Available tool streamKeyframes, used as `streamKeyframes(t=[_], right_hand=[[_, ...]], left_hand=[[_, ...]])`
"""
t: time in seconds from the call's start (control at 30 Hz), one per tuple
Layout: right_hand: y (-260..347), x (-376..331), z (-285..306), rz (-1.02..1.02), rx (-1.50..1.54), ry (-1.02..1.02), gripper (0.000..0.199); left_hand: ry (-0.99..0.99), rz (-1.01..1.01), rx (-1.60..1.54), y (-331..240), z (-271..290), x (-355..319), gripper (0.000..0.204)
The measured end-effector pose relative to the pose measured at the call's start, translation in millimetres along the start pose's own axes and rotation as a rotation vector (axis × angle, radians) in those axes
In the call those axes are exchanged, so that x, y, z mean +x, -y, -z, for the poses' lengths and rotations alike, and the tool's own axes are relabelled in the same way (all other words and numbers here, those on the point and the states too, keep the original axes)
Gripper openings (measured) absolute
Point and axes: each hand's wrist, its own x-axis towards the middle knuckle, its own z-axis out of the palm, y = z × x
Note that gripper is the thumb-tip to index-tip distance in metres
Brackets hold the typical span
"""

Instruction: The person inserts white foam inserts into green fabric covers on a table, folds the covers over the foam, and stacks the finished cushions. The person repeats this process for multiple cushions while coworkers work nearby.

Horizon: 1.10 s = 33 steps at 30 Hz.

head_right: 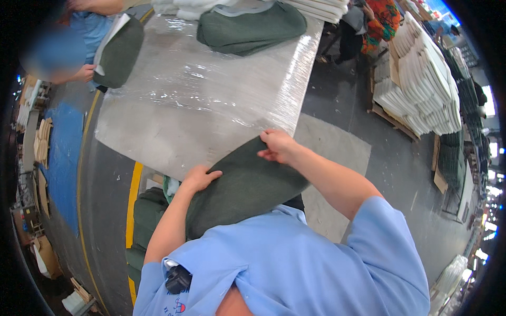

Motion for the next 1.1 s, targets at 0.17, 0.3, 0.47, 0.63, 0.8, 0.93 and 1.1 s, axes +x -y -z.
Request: streamKeyframes(t=[0.17, 0.3, 0.47, 0.63, 0.8, 0.93, 1.1], right_hand=[[-16.8, 21.9, -15.6, 0.045, 0.255, -0.047, 0.038], [-22.9, 27.6, -19.4, 0.087, 0.126, -0.08, 0.034], [-34.0, 41.1, -18.4, 0.114, -0.019, -0.109, 0.032], [-27.4, 51.8, -17.8, 0.131, -0.109, -0.094, 0.031], [-4.8, 29.3, -1.5, 0.13, -0.273, 0.144, 0.034], [14.8, -40.9, 53.9, 0.564, -0.732, 0.228, 0.049], [-18.8, -122.4, 90.9, 1.078, -1.24, 0.294, 0.063]], left_hand=[[-0.416, 0.032, 0.102, -5.2, -41.9, -8.8, 0.05], [-0.518, 0.083, 0.052, -5.5, -47.6, -5.6, 0.053], [-0.608, 0.037, -0.002, -0.2, -57.9, 2.3, 0.05], [-0.597, 0.081, 0.029, 0.3, -52.3, 12.1, 0.045], [-0.556, -0.101, -0.205, 16.6, -25.5, -5.9, 0.034], [-0.473, -0.289, -0.417, 61.7, -7.4, -65.0, 0.029], [-0.244, -0.108, -1.076, 91.8, -67.5, -118.2, 0.041]])
